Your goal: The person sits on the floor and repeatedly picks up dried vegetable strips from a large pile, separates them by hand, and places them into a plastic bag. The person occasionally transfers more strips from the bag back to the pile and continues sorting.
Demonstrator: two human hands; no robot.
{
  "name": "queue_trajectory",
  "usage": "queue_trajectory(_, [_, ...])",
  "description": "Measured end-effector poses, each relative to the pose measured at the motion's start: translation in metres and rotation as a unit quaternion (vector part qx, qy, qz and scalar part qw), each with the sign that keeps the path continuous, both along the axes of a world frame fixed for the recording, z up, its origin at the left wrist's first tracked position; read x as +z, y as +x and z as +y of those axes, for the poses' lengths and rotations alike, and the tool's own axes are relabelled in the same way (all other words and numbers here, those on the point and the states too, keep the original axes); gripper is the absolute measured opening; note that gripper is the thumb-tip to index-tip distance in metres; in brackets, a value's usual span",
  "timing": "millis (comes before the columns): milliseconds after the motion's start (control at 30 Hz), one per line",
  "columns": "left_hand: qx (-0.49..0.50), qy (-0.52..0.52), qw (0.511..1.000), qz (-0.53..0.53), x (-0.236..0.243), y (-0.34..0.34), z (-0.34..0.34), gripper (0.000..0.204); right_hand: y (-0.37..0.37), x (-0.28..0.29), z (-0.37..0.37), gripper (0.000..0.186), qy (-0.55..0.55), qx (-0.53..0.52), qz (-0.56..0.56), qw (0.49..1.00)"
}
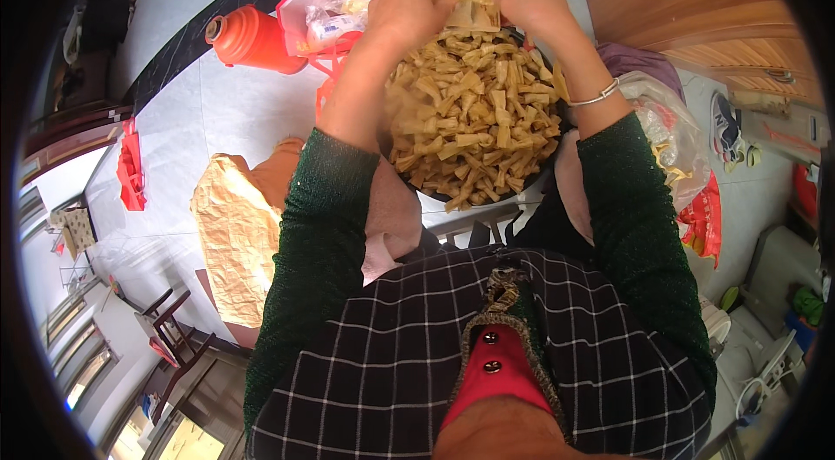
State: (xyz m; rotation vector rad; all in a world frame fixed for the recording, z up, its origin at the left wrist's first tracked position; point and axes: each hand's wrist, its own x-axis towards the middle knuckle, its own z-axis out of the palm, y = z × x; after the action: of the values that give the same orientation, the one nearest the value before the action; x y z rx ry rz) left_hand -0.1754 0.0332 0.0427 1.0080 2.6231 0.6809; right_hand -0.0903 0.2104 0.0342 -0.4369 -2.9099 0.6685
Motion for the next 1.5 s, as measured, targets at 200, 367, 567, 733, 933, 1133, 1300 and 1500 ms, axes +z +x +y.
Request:
queue_trajectory(200, [0.001,-0.045,0.999,0.016,0.013,0.025,-0.009,0.03,0.009,0.01,-0.019,0.02,0.084,-0.028,0.027,0.996])
queue_trajectory(367, [0.086,0.008,0.995,0.054,0.01,0.025,-0.003,0.03,0.003,0.013,-0.024,0.018,0.09,-0.07,0.07,0.991])
queue_trajectory(567, [-0.051,-0.133,0.984,-0.105,0.044,0.017,-0.021,0.043,0.007,0.004,0.01,0.017,0.064,-0.047,0.058,0.995])
queue_trajectory(733, [0.013,0.22,0.955,-0.197,0.014,0.052,-0.011,0.05,0.027,0.022,-0.04,0.021,-0.659,0.005,0.004,0.752])
queue_trajectory(933, [0.225,0.615,0.567,-0.499,0.053,0.055,0.002,0.046,0.032,0.035,-0.059,0.024,-0.719,0.08,-0.043,0.689])
queue_trajectory(1133, [0.091,0.724,0.596,-0.336,0.04,0.007,-0.041,0.043,0.042,0.049,-0.055,0.024,-0.672,0.146,-0.048,0.725])
queue_trajectory(1300, [0.044,0.565,0.821,0.065,0.033,0.041,-0.02,0.041,0.04,0.05,-0.07,0.022,-0.695,0.153,0.107,0.694])
queue_trajectory(1500, [0.022,0.452,0.891,-0.038,0.02,0.065,-0.006,0.027,0.038,0.029,-0.066,0.022,-0.229,0.122,0.253,0.932])
